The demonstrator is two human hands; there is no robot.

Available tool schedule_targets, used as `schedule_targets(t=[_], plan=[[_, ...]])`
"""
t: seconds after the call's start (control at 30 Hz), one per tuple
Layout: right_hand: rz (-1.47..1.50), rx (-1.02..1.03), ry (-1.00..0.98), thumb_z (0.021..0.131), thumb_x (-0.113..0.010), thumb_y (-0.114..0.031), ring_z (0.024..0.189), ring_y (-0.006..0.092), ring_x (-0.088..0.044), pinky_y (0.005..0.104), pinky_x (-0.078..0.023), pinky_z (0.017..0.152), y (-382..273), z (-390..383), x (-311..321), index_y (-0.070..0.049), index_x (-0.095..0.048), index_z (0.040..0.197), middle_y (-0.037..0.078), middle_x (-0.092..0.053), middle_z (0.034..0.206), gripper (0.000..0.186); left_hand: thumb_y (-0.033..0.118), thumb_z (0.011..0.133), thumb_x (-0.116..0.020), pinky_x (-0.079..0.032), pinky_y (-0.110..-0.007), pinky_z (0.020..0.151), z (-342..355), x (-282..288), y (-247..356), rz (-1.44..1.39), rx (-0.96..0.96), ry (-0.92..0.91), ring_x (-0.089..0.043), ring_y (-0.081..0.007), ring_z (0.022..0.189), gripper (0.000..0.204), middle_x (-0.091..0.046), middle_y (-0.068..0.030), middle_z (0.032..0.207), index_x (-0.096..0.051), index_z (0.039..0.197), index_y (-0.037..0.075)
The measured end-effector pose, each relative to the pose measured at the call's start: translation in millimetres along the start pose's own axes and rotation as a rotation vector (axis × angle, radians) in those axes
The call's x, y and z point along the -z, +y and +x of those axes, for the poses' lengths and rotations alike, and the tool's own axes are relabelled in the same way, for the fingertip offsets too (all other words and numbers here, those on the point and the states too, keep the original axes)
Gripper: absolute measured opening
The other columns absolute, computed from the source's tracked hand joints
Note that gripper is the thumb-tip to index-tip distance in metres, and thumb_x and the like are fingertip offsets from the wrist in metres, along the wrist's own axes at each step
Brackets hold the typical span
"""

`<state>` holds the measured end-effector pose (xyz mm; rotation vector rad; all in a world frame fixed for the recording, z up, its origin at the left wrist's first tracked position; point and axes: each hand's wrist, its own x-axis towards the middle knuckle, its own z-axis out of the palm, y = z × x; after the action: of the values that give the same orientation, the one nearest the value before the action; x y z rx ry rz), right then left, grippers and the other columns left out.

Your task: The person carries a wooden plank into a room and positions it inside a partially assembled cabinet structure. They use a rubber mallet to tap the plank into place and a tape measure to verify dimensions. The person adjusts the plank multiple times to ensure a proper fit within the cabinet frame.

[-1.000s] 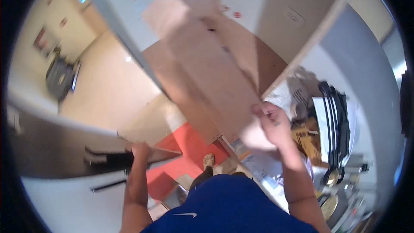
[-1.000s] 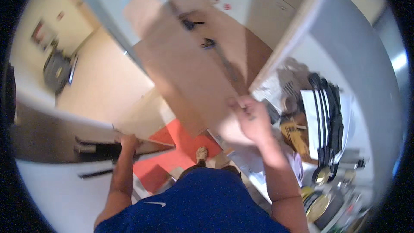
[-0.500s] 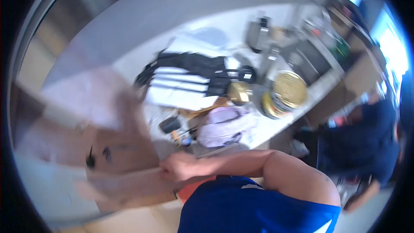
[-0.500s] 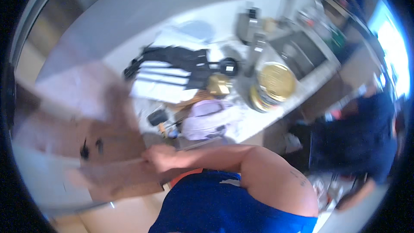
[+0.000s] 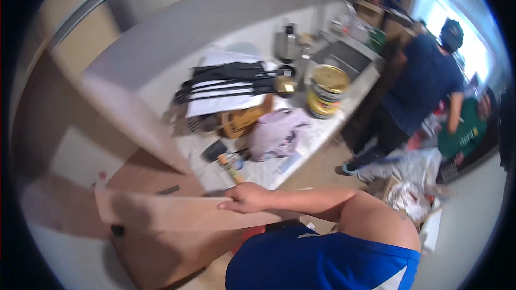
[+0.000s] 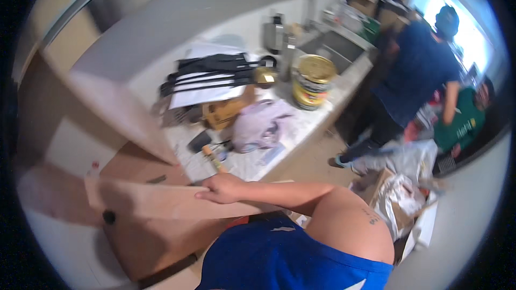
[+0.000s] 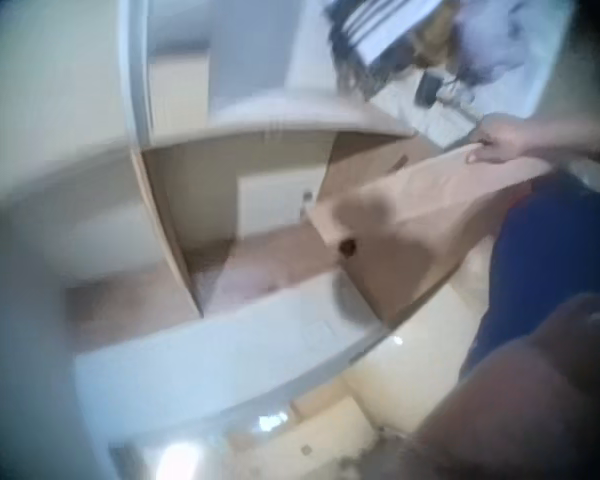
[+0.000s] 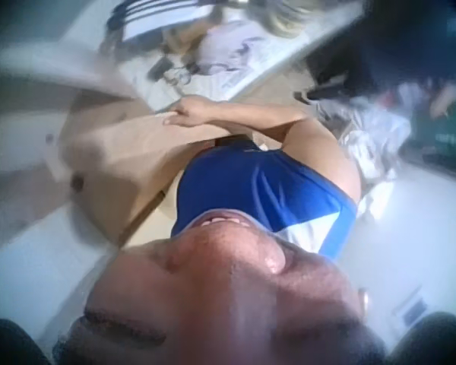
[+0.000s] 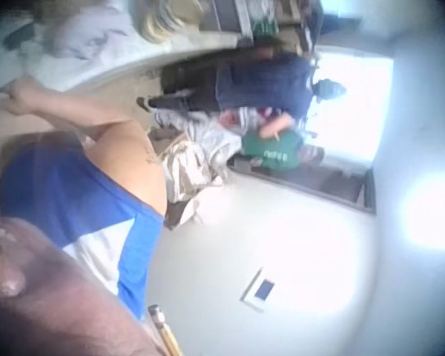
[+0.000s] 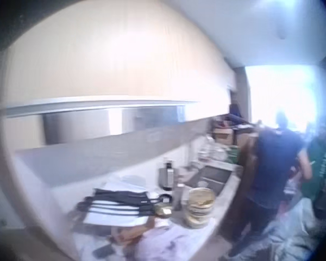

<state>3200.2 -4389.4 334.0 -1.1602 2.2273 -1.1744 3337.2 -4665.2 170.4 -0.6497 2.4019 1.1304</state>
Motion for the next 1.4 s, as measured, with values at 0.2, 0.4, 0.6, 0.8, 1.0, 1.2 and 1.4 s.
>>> schedule_targets(t=[0.2, 0.4, 0.6, 0.8, 1.0, 1.2, 1.4], plan=[[0.106, -0.201, -0.145, 0.101, -0.064, -0.051, 0.057, 0.0171, -0.056, 0.0382, -0.045, 0.056, -29, 5, -12, -0.003, -0.066, 0.08, 0.009, -0.057, 0.059, 0.052, 0.046, 0.094, -0.062, -0.05, -0.053, 0.094, -55, 9, -73, -0.017, 0.088, 0.083, -0.064, -0.0294, 0.111, 0.054, -0.068, -0.0097, 0.124, -0.063, 0.14, 0.016], [0.129, -0.051, -0.168, 0.1, -0.069, -0.044, 0.057, 0.0103, -0.039, 0.0344, -0.035, 0.052, 17, 31, -25, -0.002, -0.061, 0.073, 0.002, -0.046, 0.057, 0.051, 0.042, 0.096, -0.061, -0.051, -0.05, 0.092, -171, -85, -194, -0.138, 0.605, 0.127, -0.066, -0.0282, 0.105, 0.05, -0.071, -0.0096, 0.118, -0.065, 0.138, 0.015], [0.083, -0.028, -0.068, 0.098, -0.069, -0.048, 0.057, 0.0118, -0.039, 0.0356, -0.034, 0.051, 9, 67, -32, -0.001, -0.059, 0.071, 0.004, -0.044, 0.057, 0.056, 0.037, 0.098, -0.06, -0.053, -0.047, 0.089, -304, -184, -236, -0.233, 0.952, -0.163, -0.068, -0.0269, 0.099, 0.045, -0.073, -0.0096, 0.112, -0.066, 0.136, 0.014], [0.072, -0.02, 0.072, 0.098, -0.07, -0.046, 0.06, 0.0143, -0.043, 0.0367, -0.039, 0.056, -33, 98, -40, 0.001, -0.062, 0.077, 0.007, -0.05, 0.059, 0.052, 0.033, 0.1, -0.059, -0.054, -0.044, 0.087, -333, -147, -272, -0.287, 0.794, -0.572, -0.07, -0.0257, 0.094, 0.041, -0.076, -0.0095, 0.105, -0.068, 0.134, 0.013], [-0.234, -0.008, 0.136, 0.097, -0.069, -0.045, 0.058, 0.03, -0.053, 0.0412, -0.045, 0.06, -119, 141, -79, 0.002, -0.071, 0.094, 0.02, -0.059, 0.066, 0.047, 0.04, 0.106, -0.058, -0.053, -0.033, 0.085, -275, 174, -175, -0.266, 0.118, 0.388, -0.067, -0.0143, 0.092, 0.036, -0.069, -0.0098, 0.092, -0.068, 0.111, 0.005], [-0.242, -0.146, 0.114, 0.097, -0.07, -0.045, 0.055, 0.032, -0.047, 0.0431, -0.04, 0.057, -148, 145, -147, 0.002, -0.062, 0.079, 0.021, -0.051, 0.062, 0.051, 0.032, 0.103, -0.066, -0.052, -0.034, 0.099, -171, 282, -185, -0.823, -0.341, 0.59, -0.065, -0.0168, 0.11, 0.046, -0.067, -0.0075, 0.119, -0.057, 0.136, 0.002], [-0.487, -0.09, 0.205, 0.096, -0.071, -0.038, 0.056, 0.0356, -0.053, 0.0447, -0.042, 0.055, -197, 148, -157, 0.0, -0.063, 0.081, 0.02, -0.056, 0.063, 0.042, 0.04, 0.102, -0.065, -0.057, -0.037, 0.088, -119, 337, -128, -1.237, -0.442, 0.448, -0.069, -0.0198, 0.093, 0.048, -0.064, -0.0075, 0.11, -0.051, 0.132, 0.006]])
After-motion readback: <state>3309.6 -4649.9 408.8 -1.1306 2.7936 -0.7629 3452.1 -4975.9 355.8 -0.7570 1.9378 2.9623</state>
